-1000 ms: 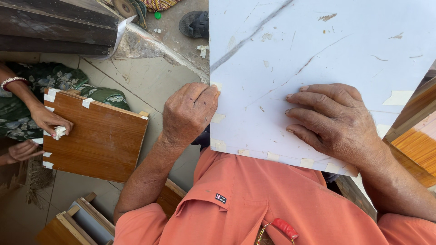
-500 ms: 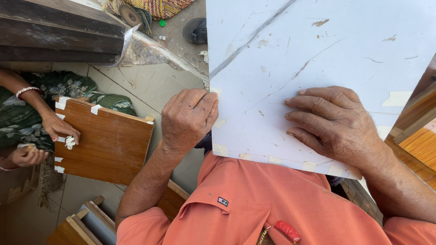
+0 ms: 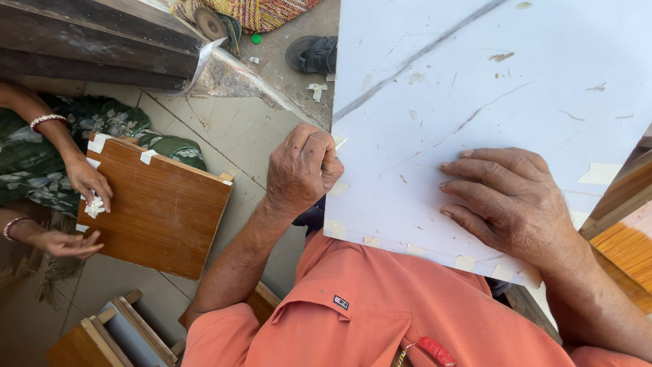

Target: The person sits on the floor holding a white furniture panel on their lap and peels masking tape strips off its edges by hand, discarding the used tape pieces on the floor. They reposition the panel and continue peeling tape from other taped panels beside them.

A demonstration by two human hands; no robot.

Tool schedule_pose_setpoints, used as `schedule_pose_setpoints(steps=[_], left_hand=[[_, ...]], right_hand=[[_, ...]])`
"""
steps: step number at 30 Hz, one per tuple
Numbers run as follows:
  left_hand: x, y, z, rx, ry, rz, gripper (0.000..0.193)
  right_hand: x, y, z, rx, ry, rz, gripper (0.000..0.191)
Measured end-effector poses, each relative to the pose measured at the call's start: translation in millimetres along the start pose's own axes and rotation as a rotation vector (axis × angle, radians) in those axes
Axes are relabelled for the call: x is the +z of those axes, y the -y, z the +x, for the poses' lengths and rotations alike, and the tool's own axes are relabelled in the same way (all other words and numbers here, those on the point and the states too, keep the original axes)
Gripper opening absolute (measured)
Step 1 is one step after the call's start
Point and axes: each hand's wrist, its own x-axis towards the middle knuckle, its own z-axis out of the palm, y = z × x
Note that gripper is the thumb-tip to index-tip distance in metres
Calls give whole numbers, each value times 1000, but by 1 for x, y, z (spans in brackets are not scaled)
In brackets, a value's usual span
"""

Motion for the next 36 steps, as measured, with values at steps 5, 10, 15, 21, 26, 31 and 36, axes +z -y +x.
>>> schedule_pose_setpoints(steps=[5,10,15,21,26,31,36], left_hand=[[11,10,-14,-256,-73,-285,10],[23,13,-27,-430,-138,-483,4],[33,16,-35,-533,-213,-652,5],[34,11,-35,-579,-286,-806,11],[1,41,-36,-716,-411,-1045,25],[11,22,-19,-405,-227,-770,36],[33,10,-14,-506,-231,-755,28]], right_hand=[[-1,3,5,23,6,-3,24],[0,6,8,33,6,-23,25],[2,6,10,24,5,-15,28],[2,4,10,8,6,-12,31],[7,2,9,33,0,-11,32],[9,1,8,33,-5,-40,33],[7,-1,8,21,-6,-43,32]])
